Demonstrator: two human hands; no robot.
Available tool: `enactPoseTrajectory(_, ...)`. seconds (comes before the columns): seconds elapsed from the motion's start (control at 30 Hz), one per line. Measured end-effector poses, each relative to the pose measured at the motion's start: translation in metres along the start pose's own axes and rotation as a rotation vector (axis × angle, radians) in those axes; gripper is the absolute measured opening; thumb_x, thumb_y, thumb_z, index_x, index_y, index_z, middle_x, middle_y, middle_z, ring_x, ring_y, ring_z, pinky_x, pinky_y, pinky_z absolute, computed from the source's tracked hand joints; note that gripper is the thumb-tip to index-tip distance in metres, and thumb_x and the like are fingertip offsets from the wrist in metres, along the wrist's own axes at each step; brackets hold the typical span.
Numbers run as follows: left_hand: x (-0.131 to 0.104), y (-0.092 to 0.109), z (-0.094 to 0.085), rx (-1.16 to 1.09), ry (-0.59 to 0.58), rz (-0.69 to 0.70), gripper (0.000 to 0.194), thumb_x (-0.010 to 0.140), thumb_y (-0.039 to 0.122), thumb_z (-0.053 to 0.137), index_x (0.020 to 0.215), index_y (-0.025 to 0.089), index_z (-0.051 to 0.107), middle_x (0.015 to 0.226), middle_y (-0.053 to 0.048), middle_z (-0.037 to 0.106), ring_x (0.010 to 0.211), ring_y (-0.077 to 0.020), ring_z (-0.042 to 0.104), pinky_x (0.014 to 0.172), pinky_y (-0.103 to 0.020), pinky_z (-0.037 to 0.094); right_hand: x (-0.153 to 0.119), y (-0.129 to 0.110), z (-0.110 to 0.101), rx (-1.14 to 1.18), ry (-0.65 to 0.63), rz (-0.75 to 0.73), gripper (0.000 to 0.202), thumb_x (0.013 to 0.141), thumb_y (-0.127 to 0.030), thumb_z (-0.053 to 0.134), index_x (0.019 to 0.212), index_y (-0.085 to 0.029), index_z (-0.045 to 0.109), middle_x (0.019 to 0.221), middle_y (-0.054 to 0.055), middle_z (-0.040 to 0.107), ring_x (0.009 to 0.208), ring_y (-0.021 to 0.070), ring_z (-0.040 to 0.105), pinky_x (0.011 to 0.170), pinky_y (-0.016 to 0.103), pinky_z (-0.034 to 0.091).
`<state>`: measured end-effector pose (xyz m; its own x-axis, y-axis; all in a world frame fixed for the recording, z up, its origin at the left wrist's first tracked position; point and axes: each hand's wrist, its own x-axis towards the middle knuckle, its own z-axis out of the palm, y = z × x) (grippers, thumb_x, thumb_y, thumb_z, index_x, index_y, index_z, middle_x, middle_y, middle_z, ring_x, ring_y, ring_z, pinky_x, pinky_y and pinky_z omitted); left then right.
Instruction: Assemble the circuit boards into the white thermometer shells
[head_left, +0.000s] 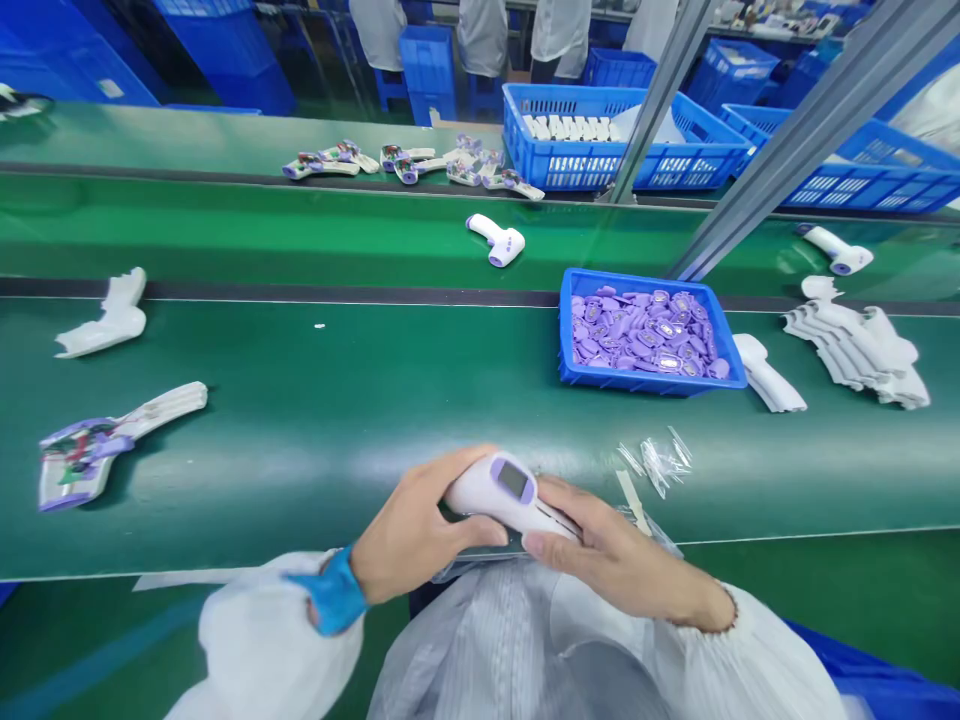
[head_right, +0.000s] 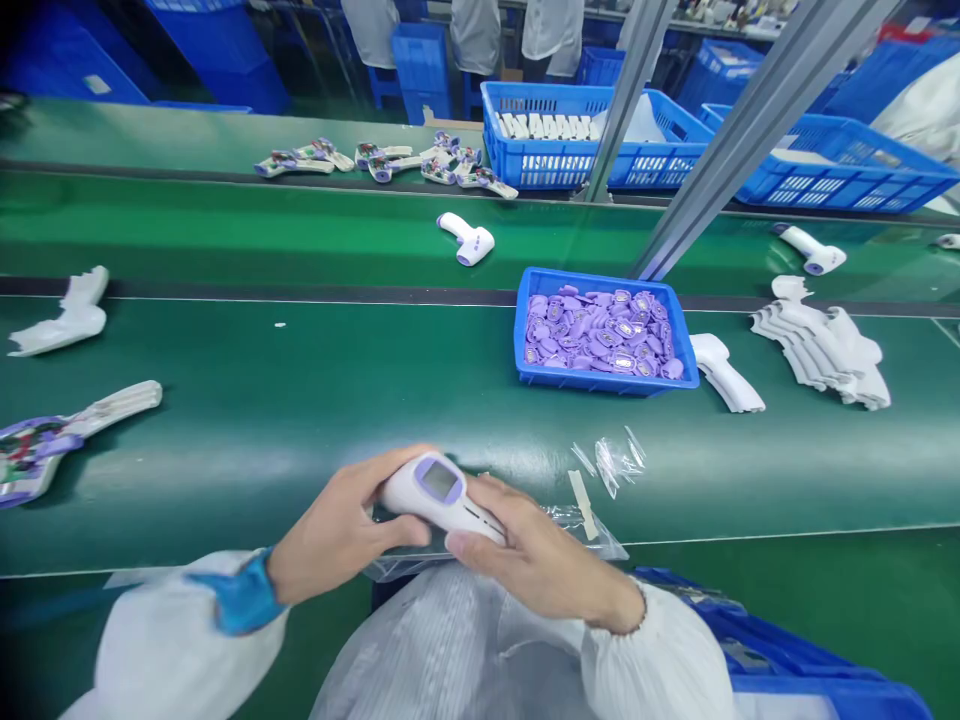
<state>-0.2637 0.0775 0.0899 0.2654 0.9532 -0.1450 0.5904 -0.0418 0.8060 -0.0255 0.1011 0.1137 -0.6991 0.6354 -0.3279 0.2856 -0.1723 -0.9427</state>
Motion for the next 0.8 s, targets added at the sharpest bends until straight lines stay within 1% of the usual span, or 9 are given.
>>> enactPoseTrajectory(0.07, 0.003, 0.012, -0.002, -0.023, -0.105, -0.082, 0.034, 0.083, 0.053, 0.066, 0.096, 0.021, 0.067, 0.077, 0.004, 0.069, 0.065, -0.0136, 0.06, 0.058, -0.024, 0.044, 0.008, -0.003, 0.0, -0.113, 0.096, -0.127, 0.042, 0.099, -0.049, 0.045, 0.137, -0.032, 0.052, 0.118, 0.005, 0.059, 0.102, 0.0178, 0.057, 0.085, 0.032, 0.05)
enactPoseTrajectory(0.1, 0.006, 0.018, -0.002, -0.007, -0.094, -0.107, 0.032, 0.083, 0.052, 0.066, 0.088, 0.02, 0.065, 0.069, 0.005, 0.065, 0.059, -0.0123, 0.056, 0.053, -0.023, 0.039, 0.015, -0.005, 0.002, -0.141, 0.207, -0.168, 0.042, 0.1, -0.049, 0.041, 0.135, -0.03, 0.053, 0.118, 0.005, 0.059, 0.1, 0.0166, 0.057, 0.082, 0.03, 0.049)
enactPoseTrajectory(0.2, 0.016, 0.032, 0.004, 0.012, 0.076, -0.052, 0.02, 0.081, 0.037, 0.068, 0.089, 0.02, 0.062, 0.078, 0.003, 0.068, 0.066, -0.0134, 0.06, 0.059, -0.024, 0.04, 0.045, -0.019, 0.02, -0.262, 0.641, -0.23, 0.037, 0.101, -0.049, 0.04, 0.094, -0.021, 0.063, 0.087, 0.003, 0.06, 0.078, 0.0133, 0.055, 0.07, 0.027, 0.044)
enactPoseTrajectory(0.27, 0.023, 0.037, 0.009, 0.02, 0.07, 0.011, 0.016, 0.08, 0.024, 0.063, 0.096, 0.02, 0.061, 0.084, 0.0, 0.071, 0.07, -0.0157, 0.064, 0.061, -0.025, 0.043, 0.066, -0.027, 0.032, -0.45, 0.857, -0.304, 0.046, 0.1, -0.044, 0.045, 0.062, -0.019, 0.049, 0.062, -0.001, 0.049, 0.061, 0.0113, 0.045, 0.06, 0.028, 0.035)
enactPoseTrajectory(0.33, 0.029, 0.039, 0.014, 0.154, 0.025, 0.019, 0.018, 0.079, 0.02, 0.058, 0.097, 0.017, 0.061, 0.08, -0.005, 0.072, 0.068, -0.0205, 0.066, 0.06, -0.029, 0.044, 0.082, -0.031, 0.037, -0.636, 0.972, -0.376, 0.052, 0.1, -0.038, 0.046, 0.052, -0.019, 0.037, 0.052, -0.002, 0.04, 0.053, 0.0098, 0.036, 0.054, 0.03, 0.026)
enactPoseTrajectory(0.47, 0.039, 0.04, 0.014, 0.477, 0.039, 0.026, 0.02, 0.081, 0.028, 0.056, 0.093, 0.013, 0.062, 0.075, -0.012, 0.071, 0.068, -0.0301, 0.067, 0.061, -0.036, 0.044, 0.093, -0.029, 0.024, -0.691, 1.083, -0.442, 0.056, 0.1, -0.033, 0.044, 0.046, -0.019, 0.036, 0.047, -0.002, 0.038, 0.046, 0.0075, 0.03, 0.051, 0.031, 0.021)
enactPoseTrajectory(0.6, 0.039, 0.037, 0.01, 0.071, 0.054, 0.015, 0.027, 0.085, 0.043, 0.062, 0.094, 0.018, 0.059, 0.076, -0.001, 0.068, 0.063, -0.0167, 0.061, 0.054, -0.025, 0.04, 0.082, -0.028, 0.01, -0.485, 1.179, -0.405, 0.057, 0.1, -0.039, 0.044, 0.047, -0.018, 0.048, 0.047, -0.002, 0.046, 0.046, 0.008, 0.04, 0.051, 0.027, 0.029)
enactPoseTrajectory(0.67, 0.037, 0.035, 0.013, -0.073, 0.056, -0.014, 0.029, 0.085, 0.048, 0.063, 0.088, 0.019, 0.057, 0.07, 0.002, 0.063, 0.057, -0.0129, 0.055, 0.049, -0.023, 0.036, 0.076, -0.027, 0.008, -0.415, 1.117, -0.334, 0.055, 0.099, -0.043, 0.046, 0.051, -0.018, 0.055, 0.049, -0.002, 0.053, 0.048, 0.009, 0.047, 0.053, 0.026, 0.033)
enactPoseTrajectory(0.8, 0.033, 0.037, 0.028, 0.074, 0.154, 0.039, 0.02, 0.085, 0.037, 0.059, 0.079, 0.02, 0.051, 0.057, 0.003, 0.056, 0.049, -0.014, 0.052, 0.05, -0.027, 0.03, 0.072, -0.023, 0.009, -0.419, 1.075, -0.325, 0.052, 0.097, -0.042, 0.051, 0.052, -0.018, 0.06, 0.049, -0.001, 0.057, 0.047, 0.0094, 0.05, 0.053, 0.026, 0.033)
